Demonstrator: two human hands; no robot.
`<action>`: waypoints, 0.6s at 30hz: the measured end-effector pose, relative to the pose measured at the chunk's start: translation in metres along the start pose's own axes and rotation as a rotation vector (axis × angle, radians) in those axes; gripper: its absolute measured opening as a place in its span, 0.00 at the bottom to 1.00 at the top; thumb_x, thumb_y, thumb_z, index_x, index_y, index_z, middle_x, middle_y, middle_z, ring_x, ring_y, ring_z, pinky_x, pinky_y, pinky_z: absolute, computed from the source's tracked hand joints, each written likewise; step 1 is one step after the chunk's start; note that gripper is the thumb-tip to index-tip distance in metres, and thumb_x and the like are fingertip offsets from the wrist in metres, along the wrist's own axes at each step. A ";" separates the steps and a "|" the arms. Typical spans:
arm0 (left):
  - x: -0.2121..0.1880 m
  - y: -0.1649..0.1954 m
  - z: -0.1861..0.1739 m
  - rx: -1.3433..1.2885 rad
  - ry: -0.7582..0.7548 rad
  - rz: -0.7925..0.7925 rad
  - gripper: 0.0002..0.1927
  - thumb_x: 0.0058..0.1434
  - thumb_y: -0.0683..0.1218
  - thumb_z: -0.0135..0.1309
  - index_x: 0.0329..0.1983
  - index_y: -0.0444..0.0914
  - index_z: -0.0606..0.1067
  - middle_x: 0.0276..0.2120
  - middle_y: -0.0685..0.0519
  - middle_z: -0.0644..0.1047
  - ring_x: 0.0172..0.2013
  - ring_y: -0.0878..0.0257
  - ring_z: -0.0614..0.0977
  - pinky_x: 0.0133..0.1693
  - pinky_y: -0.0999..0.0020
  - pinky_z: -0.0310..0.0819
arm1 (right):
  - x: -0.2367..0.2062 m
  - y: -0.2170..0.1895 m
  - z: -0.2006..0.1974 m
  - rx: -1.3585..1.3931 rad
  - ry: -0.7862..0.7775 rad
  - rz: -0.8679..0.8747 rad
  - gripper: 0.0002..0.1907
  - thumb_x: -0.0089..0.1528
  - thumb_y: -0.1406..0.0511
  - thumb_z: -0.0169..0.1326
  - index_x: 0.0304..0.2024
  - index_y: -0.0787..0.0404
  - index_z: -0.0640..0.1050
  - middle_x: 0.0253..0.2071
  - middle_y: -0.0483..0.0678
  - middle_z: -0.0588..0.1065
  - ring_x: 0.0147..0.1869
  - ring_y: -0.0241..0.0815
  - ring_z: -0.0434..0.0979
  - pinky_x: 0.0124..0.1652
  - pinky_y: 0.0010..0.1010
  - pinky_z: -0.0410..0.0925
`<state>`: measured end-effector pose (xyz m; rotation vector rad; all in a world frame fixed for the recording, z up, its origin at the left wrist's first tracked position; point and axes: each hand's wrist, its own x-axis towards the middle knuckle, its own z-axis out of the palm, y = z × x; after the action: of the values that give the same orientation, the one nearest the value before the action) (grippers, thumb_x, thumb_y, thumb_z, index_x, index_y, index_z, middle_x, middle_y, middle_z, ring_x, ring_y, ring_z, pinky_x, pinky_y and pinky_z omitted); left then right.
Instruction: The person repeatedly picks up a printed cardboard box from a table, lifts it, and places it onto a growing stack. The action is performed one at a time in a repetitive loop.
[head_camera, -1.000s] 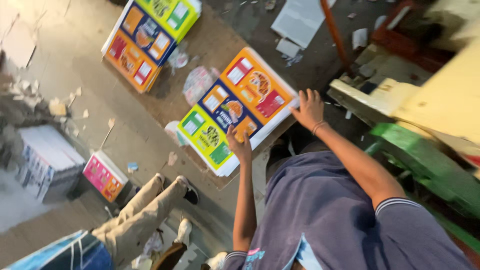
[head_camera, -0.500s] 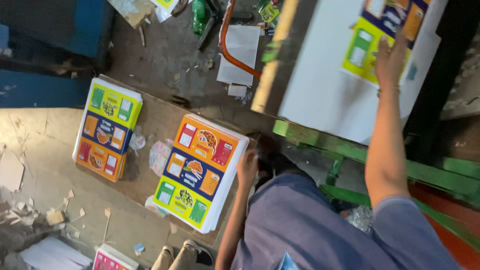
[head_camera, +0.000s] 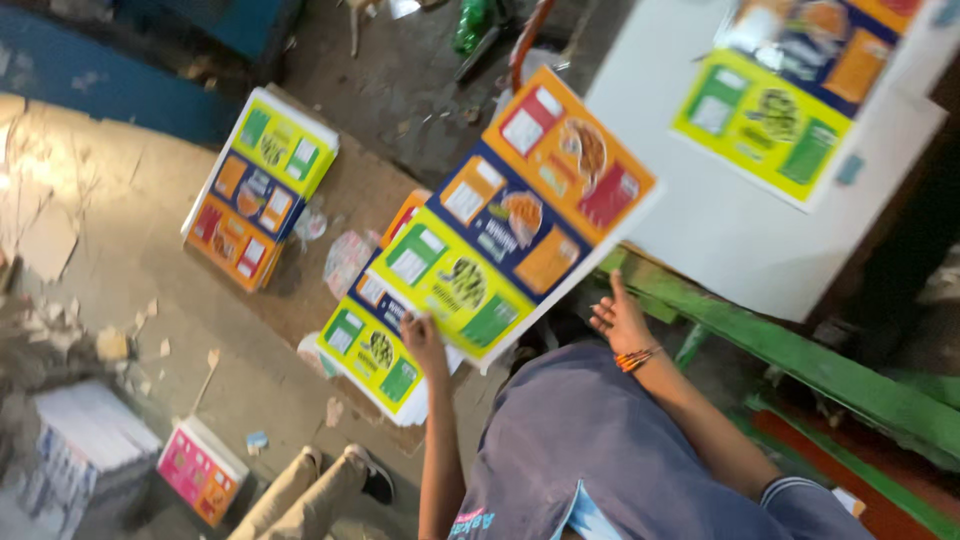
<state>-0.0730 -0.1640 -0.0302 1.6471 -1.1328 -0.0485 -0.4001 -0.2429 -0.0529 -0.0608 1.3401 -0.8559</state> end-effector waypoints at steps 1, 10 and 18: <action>-0.002 -0.010 -0.031 0.078 0.054 -0.193 0.08 0.73 0.40 0.58 0.50 0.32 0.72 0.45 0.48 0.74 0.40 0.65 0.74 0.40 0.70 0.71 | 0.005 0.004 0.003 0.060 0.024 0.071 0.25 0.62 0.45 0.58 0.55 0.47 0.70 0.41 0.43 0.70 0.35 0.34 0.73 0.32 0.31 0.71; -0.009 -0.055 -0.172 0.052 0.339 -0.505 0.16 0.68 0.40 0.55 0.58 0.31 0.73 0.39 0.49 0.81 0.35 0.67 0.79 0.38 0.69 0.74 | 0.030 0.031 0.129 -0.314 -0.369 -0.522 0.10 0.63 0.66 0.61 0.45 0.59 0.76 0.37 0.43 0.78 0.30 0.32 0.77 0.29 0.23 0.71; 0.005 -0.087 -0.189 0.388 0.396 -0.780 0.21 0.61 0.43 0.60 0.57 0.33 0.74 0.37 0.45 0.81 0.35 0.57 0.82 0.41 0.62 0.77 | 0.011 0.052 0.200 -1.032 -0.212 -0.889 0.10 0.58 0.64 0.65 0.40 0.61 0.81 0.32 0.49 0.80 0.32 0.40 0.81 0.34 0.34 0.73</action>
<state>0.0881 -0.0331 -0.0167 2.2389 -0.1591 -0.0005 -0.2013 -0.2976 -0.0324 -1.5943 1.4167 -0.7348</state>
